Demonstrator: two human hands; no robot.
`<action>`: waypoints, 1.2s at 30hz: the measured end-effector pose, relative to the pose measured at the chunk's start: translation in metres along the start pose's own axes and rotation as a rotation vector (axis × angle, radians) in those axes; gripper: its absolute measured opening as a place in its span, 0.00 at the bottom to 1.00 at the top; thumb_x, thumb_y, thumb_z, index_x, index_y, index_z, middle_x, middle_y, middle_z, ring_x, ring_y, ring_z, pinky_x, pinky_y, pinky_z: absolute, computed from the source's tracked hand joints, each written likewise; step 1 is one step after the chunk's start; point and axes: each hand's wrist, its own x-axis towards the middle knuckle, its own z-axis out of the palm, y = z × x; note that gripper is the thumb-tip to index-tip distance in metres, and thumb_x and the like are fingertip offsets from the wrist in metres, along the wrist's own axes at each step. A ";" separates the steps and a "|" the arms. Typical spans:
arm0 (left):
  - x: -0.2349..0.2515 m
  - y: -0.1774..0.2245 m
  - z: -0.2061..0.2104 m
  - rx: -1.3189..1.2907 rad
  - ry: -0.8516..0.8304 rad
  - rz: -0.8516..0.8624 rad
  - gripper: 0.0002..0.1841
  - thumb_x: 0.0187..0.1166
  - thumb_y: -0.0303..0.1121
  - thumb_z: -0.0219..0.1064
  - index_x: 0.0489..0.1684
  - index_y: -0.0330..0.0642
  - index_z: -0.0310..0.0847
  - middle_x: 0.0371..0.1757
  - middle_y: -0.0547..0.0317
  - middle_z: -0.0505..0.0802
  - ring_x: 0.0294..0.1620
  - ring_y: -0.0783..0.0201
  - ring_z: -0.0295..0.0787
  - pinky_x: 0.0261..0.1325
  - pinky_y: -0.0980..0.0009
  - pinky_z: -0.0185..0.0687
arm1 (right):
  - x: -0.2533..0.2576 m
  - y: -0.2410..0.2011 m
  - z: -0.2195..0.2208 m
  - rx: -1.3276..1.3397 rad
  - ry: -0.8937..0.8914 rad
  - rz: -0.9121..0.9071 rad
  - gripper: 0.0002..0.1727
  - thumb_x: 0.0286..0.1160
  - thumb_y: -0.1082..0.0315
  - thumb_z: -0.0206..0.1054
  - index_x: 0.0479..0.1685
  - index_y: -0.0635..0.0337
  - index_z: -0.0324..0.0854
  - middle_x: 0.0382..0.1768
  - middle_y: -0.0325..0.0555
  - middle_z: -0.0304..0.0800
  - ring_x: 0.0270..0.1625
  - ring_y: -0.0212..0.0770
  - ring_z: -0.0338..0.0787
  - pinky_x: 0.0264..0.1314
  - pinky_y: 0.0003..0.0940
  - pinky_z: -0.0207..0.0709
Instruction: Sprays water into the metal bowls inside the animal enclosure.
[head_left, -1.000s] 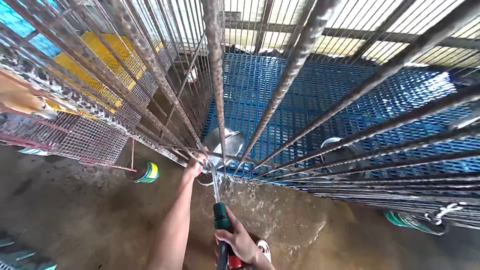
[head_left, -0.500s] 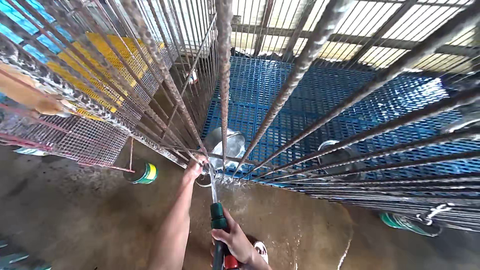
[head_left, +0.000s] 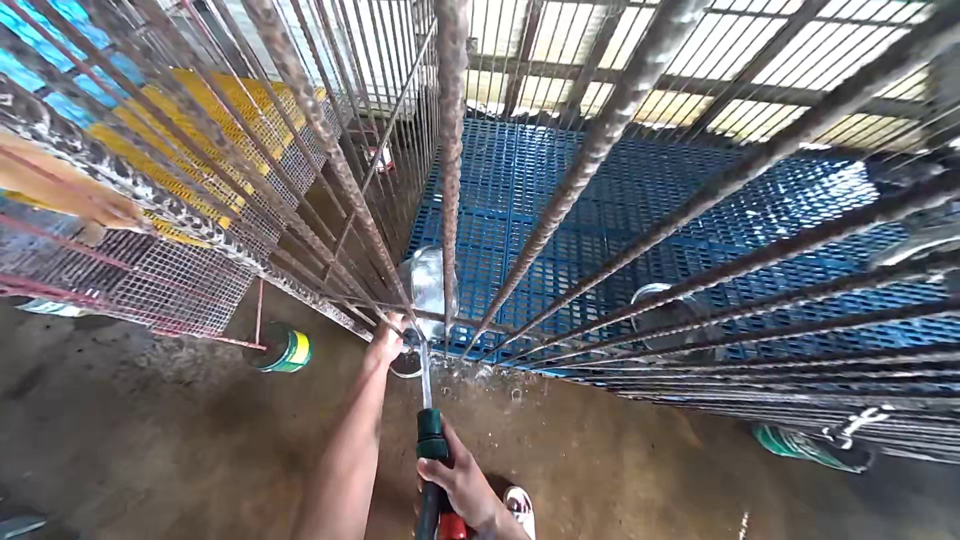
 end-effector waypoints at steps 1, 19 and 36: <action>-0.003 0.004 0.004 -0.035 0.023 -0.009 0.13 0.92 0.25 0.42 0.61 0.29 0.71 0.46 0.56 0.82 0.43 0.70 0.79 0.52 0.75 0.78 | 0.000 0.000 0.001 0.001 0.004 0.003 0.49 0.74 0.70 0.66 0.95 0.57 0.38 0.46 0.50 0.83 0.35 0.39 0.88 0.42 0.40 0.88; -0.013 0.015 0.007 0.165 0.217 -0.399 0.15 0.92 0.46 0.52 0.46 0.45 0.77 0.33 0.59 0.78 0.29 0.64 0.71 0.31 0.67 0.68 | -0.004 0.006 0.015 0.059 -0.046 -0.004 0.49 0.72 0.70 0.66 0.93 0.57 0.39 0.40 0.46 0.82 0.32 0.38 0.88 0.40 0.40 0.88; -0.036 -0.044 -0.059 0.311 0.045 -0.269 0.14 0.89 0.26 0.57 0.66 0.26 0.75 0.48 0.47 0.87 0.41 0.65 0.81 0.50 0.69 0.80 | -0.044 -0.008 0.063 -0.025 -0.029 0.236 0.31 0.84 0.73 0.60 0.85 0.62 0.55 0.43 0.46 0.79 0.35 0.36 0.83 0.40 0.37 0.83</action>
